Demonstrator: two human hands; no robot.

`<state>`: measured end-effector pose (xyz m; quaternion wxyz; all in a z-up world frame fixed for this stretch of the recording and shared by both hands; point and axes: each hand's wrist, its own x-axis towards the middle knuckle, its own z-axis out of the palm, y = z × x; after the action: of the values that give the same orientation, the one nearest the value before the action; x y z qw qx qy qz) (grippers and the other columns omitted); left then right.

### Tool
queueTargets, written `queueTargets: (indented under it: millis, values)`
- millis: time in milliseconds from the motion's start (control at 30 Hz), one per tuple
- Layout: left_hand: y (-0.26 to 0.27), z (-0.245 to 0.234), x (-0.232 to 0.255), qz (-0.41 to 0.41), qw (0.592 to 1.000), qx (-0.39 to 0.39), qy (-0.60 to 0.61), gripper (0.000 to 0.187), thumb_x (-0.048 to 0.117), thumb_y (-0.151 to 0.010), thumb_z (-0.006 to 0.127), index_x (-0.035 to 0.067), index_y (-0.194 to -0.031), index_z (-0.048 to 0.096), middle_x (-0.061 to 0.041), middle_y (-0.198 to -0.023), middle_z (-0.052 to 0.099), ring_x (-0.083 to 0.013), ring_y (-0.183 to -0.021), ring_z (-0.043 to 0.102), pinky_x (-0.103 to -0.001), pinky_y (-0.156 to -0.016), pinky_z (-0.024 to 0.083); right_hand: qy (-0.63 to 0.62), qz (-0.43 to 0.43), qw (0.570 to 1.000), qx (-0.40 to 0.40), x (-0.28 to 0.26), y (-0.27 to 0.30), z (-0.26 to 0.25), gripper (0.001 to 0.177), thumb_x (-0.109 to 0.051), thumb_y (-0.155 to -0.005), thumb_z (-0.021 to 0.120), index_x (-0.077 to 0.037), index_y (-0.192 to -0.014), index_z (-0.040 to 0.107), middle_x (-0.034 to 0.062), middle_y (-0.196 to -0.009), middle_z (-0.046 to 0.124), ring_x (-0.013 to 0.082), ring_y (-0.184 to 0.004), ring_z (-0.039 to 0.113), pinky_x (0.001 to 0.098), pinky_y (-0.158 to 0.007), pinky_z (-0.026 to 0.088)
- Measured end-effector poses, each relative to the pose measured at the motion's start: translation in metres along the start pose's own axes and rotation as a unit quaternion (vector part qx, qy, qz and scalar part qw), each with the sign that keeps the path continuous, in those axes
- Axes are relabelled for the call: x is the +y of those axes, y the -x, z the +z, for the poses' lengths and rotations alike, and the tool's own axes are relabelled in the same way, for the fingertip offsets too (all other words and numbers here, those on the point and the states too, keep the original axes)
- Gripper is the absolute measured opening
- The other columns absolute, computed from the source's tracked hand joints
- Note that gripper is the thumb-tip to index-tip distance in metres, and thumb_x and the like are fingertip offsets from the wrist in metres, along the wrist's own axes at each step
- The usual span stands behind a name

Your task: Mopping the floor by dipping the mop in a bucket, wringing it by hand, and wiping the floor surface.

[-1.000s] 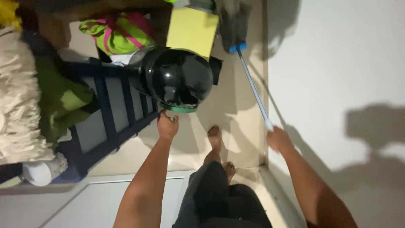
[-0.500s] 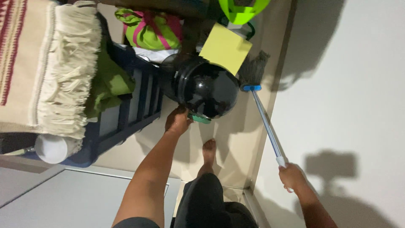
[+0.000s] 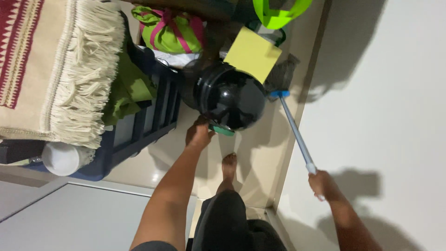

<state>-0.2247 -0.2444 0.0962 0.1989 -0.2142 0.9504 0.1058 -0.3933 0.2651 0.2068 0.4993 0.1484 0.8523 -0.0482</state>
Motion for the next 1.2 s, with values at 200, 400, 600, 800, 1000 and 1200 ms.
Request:
queueTargets:
  millis: [200, 400, 600, 800, 1000, 1200]
  values:
    - [-0.005, -0.004, -0.006, -0.030, 0.989, -0.019, 0.145, 0.063, 0.050, -0.090, 0.095, 0.012, -0.137, 0.077, -0.012, -0.123, 0.081, -0.0330, -0.118, 0.082, -0.046, -0.098, 0.069, 0.113, -0.044, 0.992, -0.026, -0.032, 0.033, -0.043, 0.068, -0.040, -0.103, 0.054, 0.015, -0.123, 0.089, 0.0313, -0.088, 0.088, 0.0494, -0.097, 0.087, 0.0608, -0.094, 0.063]
    - [0.022, -0.012, -0.003, -0.085, 0.971, -0.090, 0.205, 0.067, 0.040, -0.106, 0.080, 0.010, -0.162, 0.060, -0.025, -0.153, 0.066, -0.0441, -0.145, 0.068, -0.055, -0.119, 0.059, 0.189, -0.039, 0.981, -0.006, -0.048, 0.034, -0.057, 0.060, -0.037, -0.098, 0.055, 0.008, -0.115, 0.089, 0.0235, -0.090, 0.091, 0.0468, -0.110, 0.087, 0.0548, -0.101, 0.066]
    - [0.047, -0.034, -0.021, -0.035, 0.980, -0.165, 0.104, 0.084, 0.042, -0.108, 0.071, 0.020, -0.181, 0.038, -0.023, -0.177, 0.051, -0.0408, -0.160, 0.056, -0.055, -0.129, 0.053, 0.120, -0.012, 0.993, 0.017, -0.047, -0.003, -0.043, 0.049, -0.017, -0.094, 0.064, 0.012, -0.127, 0.085, 0.0299, -0.096, 0.088, 0.0478, -0.099, 0.086, 0.0564, -0.097, 0.067]
    - [0.034, -0.069, -0.012, -0.040, 0.985, -0.126, 0.108, 0.043, 0.045, -0.101, 0.075, 0.008, -0.119, 0.086, -0.021, -0.115, 0.086, -0.0421, -0.114, 0.084, -0.053, -0.095, 0.069, 0.102, -0.048, 0.994, 0.019, -0.032, -0.044, -0.034, 0.034, -0.010, -0.097, 0.065, 0.011, -0.110, 0.088, 0.0230, -0.066, 0.080, 0.0420, -0.072, 0.087, 0.0527, -0.083, 0.069]
    - [-0.058, -0.195, 0.077, 0.234, 0.950, 0.116, 0.170, 0.013, 0.022, -0.101, 0.080, 0.011, -0.095, 0.078, -0.017, -0.083, 0.075, -0.0429, -0.085, 0.077, -0.055, -0.080, 0.061, 0.075, -0.057, 0.995, 0.013, -0.034, -0.037, -0.064, 0.036, -0.009, -0.096, 0.064, 0.013, -0.112, 0.088, 0.0280, -0.073, 0.083, 0.0428, -0.074, 0.088, 0.0537, -0.076, 0.069]
    - [-0.268, -0.203, 0.153, 0.236, 0.966, 0.012, 0.103, 0.041, 0.028, -0.108, 0.070, 0.004, -0.142, 0.073, -0.021, -0.129, 0.077, -0.0435, -0.117, 0.078, -0.058, -0.109, 0.056, 0.052, -0.056, 0.997, -0.029, -0.088, 0.034, -0.158, 0.034, -0.003, -0.097, 0.067, 0.020, -0.116, 0.085, 0.0352, -0.085, 0.082, 0.0486, -0.082, 0.086, 0.0540, -0.074, 0.069]
